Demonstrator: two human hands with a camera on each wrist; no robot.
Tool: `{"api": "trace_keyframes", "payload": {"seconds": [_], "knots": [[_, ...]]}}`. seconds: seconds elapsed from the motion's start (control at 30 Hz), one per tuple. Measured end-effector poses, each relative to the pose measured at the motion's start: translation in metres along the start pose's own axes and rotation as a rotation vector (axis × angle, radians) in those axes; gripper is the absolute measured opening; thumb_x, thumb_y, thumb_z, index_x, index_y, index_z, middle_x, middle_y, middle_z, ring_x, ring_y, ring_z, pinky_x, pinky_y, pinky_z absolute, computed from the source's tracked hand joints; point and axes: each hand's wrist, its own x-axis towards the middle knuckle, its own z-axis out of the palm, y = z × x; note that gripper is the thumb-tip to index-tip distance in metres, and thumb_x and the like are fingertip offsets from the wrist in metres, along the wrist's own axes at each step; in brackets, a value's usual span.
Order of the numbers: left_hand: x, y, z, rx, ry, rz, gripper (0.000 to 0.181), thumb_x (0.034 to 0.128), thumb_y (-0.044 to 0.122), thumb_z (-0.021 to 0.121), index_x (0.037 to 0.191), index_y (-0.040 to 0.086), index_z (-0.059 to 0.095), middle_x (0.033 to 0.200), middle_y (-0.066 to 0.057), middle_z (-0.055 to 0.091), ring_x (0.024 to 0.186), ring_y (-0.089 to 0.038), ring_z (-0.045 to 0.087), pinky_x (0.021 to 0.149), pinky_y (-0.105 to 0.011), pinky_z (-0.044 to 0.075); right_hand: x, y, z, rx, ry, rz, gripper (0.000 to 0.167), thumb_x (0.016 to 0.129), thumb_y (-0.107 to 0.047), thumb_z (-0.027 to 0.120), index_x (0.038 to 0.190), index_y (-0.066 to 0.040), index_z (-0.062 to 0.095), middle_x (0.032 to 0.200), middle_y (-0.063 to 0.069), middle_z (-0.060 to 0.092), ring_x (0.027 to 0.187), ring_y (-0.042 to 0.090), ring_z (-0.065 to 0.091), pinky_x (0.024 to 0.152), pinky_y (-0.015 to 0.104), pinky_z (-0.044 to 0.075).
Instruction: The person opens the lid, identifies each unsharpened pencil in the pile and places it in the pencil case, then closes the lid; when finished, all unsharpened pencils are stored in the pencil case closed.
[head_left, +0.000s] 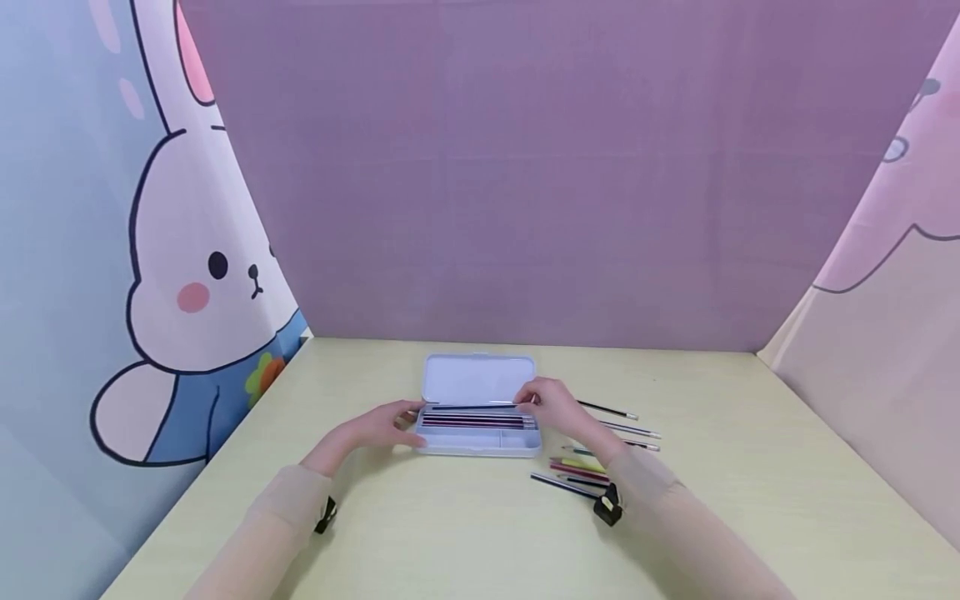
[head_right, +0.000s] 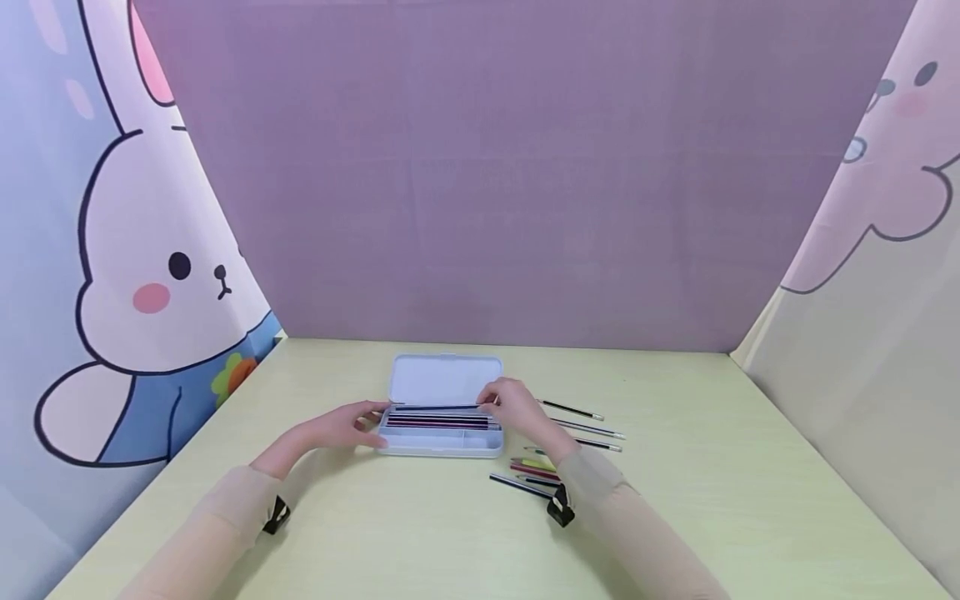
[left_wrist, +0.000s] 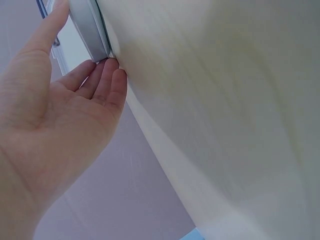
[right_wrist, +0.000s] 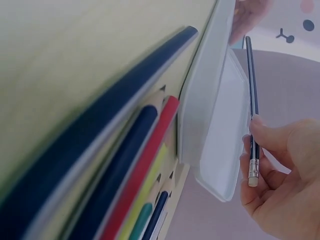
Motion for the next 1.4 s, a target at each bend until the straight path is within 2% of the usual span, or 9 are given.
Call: {"api": "trace_keyframes", "payload": {"seconds": [0.23, 0.63, 0.9, 1.4], "knots": [[-0.001, 0.001, 0.000, -0.006, -0.001, 0.002, 0.077, 0.0807, 0.031, 0.073, 0.140, -0.002, 0.038, 0.133, -0.020, 0.050, 0.117, -0.034, 0.051, 0.098, -0.046, 0.045, 0.005, -0.001, 0.009, -0.012, -0.034, 0.072, 0.007, 0.085, -0.004, 0.066, 0.090, -0.002, 0.070, 0.081, 0.003, 0.063, 0.072, 0.011, 0.054, 0.064, 0.022, 0.047], [-0.004, 0.002, -0.001, -0.008, 0.000, 0.001, 0.077, 0.0812, 0.030, 0.073, 0.140, -0.003, 0.037, 0.132, -0.021, 0.050, 0.117, -0.034, 0.050, 0.099, -0.047, 0.044, 0.013, -0.003, 0.016, -0.030, -0.078, 0.085, 0.006, 0.085, -0.005, 0.066, 0.089, -0.002, 0.070, 0.082, 0.004, 0.064, 0.074, 0.011, 0.056, 0.064, 0.022, 0.048], [-0.004, 0.002, -0.002, -0.016, 0.006, 0.000, 0.077, 0.0805, 0.030, 0.074, 0.140, -0.004, 0.037, 0.131, -0.020, 0.051, 0.116, -0.033, 0.051, 0.099, -0.047, 0.044, 0.016, -0.009, 0.019, -0.006, -0.112, 0.119, 0.005, 0.085, -0.004, 0.066, 0.088, -0.002, 0.070, 0.081, 0.003, 0.064, 0.074, 0.012, 0.056, 0.065, 0.022, 0.049], [-0.002, 0.001, -0.001, -0.010, 0.008, -0.008, 0.077, 0.0802, 0.030, 0.074, 0.140, -0.002, 0.038, 0.131, -0.019, 0.051, 0.117, -0.033, 0.051, 0.099, -0.046, 0.044, 0.016, -0.007, 0.024, -0.047, -0.106, 0.126, 0.007, 0.085, -0.005, 0.066, 0.089, -0.003, 0.071, 0.081, 0.002, 0.062, 0.075, 0.013, 0.055, 0.066, 0.025, 0.049]]}}
